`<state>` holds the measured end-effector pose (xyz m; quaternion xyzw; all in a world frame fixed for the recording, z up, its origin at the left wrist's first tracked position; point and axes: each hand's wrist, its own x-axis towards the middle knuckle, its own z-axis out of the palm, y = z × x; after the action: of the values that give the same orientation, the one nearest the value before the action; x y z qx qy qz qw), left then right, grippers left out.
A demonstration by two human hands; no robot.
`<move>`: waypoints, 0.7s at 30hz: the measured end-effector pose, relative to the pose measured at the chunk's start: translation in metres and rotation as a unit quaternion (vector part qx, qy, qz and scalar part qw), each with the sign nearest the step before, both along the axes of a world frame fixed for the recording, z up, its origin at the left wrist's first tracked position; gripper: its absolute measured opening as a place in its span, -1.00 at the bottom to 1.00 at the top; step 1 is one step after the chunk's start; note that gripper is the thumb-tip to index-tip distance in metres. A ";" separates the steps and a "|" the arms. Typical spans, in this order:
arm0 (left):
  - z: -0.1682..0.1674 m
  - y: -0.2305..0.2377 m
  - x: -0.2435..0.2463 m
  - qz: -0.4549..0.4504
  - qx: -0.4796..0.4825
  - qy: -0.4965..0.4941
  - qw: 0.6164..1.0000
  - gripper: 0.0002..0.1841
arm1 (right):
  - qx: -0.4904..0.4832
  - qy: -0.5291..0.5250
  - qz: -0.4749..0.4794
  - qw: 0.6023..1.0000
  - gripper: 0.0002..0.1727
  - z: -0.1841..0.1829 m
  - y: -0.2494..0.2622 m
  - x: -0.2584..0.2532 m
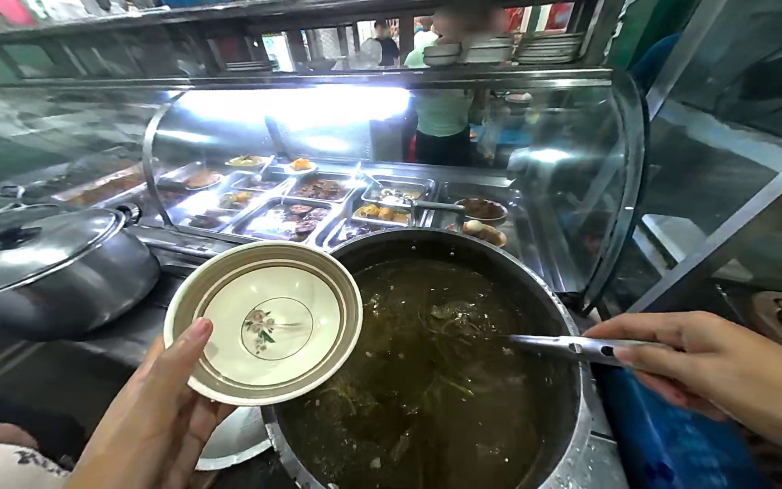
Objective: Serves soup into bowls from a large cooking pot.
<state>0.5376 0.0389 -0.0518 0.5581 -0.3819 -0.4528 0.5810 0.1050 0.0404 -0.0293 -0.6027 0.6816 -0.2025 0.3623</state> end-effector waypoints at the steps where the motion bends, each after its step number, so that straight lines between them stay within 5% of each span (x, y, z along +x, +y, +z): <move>1: 0.000 -0.001 0.000 0.001 -0.002 0.002 1.000 -0.52 | 0.011 -0.009 0.002 1.000 -0.71 0.002 0.000 0.002; 21: -0.003 -0.007 0.000 0.021 -0.002 0.010 1.000 -0.53 | 0.126 -0.149 -0.002 0.981 -0.65 0.040 0.002 0.020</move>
<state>0.5377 0.0321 -0.0546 0.5603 -0.3651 -0.4458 0.5950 0.1246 0.0426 0.0106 -0.5136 0.6411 -0.2035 0.5327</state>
